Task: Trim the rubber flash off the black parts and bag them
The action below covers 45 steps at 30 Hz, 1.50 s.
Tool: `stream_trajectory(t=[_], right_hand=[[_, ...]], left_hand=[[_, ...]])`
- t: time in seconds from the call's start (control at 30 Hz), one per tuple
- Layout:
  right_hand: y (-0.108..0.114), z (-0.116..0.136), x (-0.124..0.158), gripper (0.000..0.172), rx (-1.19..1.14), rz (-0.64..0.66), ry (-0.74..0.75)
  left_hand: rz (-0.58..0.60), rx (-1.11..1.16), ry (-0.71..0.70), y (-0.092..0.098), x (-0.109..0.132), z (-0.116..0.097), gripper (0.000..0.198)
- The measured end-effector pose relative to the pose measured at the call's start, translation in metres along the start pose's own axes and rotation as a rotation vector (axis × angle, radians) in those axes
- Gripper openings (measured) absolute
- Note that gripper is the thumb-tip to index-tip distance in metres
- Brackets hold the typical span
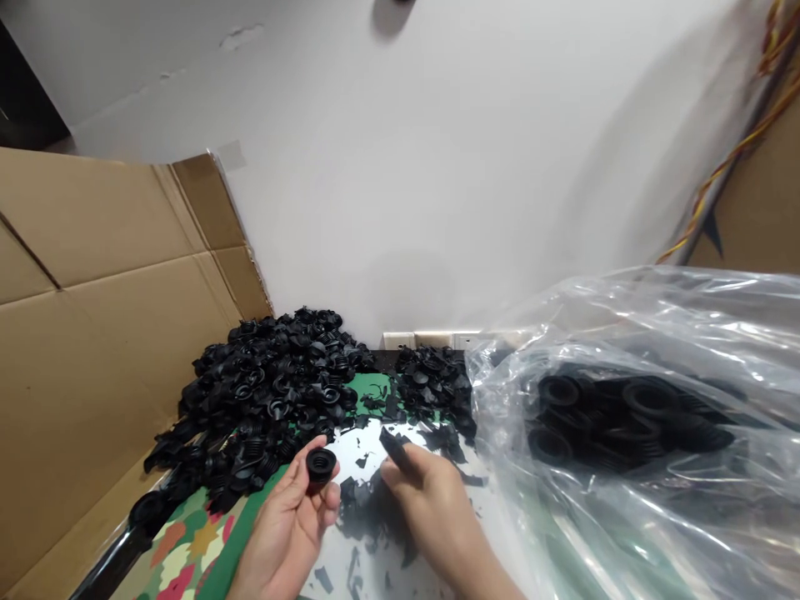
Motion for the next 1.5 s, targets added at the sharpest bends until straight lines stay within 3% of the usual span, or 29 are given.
stream_trajectory(t=[0.2,0.43,0.57,0.7,0.93,1.1,1.33,1.43,1.5], right_hand=[[0.007,-0.006,-0.003,0.024,-0.003,-0.107,0.009],[0.0,-0.008,-0.002,0.023,-0.092,-0.061,0.004],[-0.004,-0.009,0.0,0.026,-0.154,-0.012,-0.028],[-0.015,-0.008,0.004,0.027,-0.247,0.089,-0.087],[-0.027,0.004,0.009,0.036,-0.336,0.185,-0.049],[-0.026,-0.001,0.012,0.032,-0.342,0.176,-0.119],[-0.028,-0.007,0.012,0.032,-0.374,0.195,-0.147],[-0.031,-0.012,0.012,0.032,-0.414,0.209,-0.183],[-0.034,-0.017,0.013,0.033,-0.465,0.218,-0.234]], left_hand=[[0.062,0.027,0.09,-0.004,0.003,0.019,0.02],[0.073,0.007,0.082,-0.003,0.002,0.026,0.033],[0.077,-0.044,0.056,-0.004,0.003,0.024,0.041],[0.135,-0.118,-0.007,-0.007,0.004,0.022,0.033],[0.115,-0.372,-0.184,-0.006,0.002,0.014,0.036],[0.179,-0.419,-0.189,-0.016,0.007,0.011,0.031],[0.13,-0.522,-0.251,-0.018,0.01,0.006,0.037],[0.108,-0.472,-0.301,-0.016,0.009,0.003,0.034],[0.126,-0.403,-0.236,-0.013,0.007,0.009,0.029]])
Point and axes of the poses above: each hand's wrist, its own x-axis away from the middle knuckle, its own y-axis out of the back of the hand, z = x × y, the point moved 7 cm from there along -x, towards the middle knuckle, and after that the axes turned 1 degree about z, right-handed, at the moved point
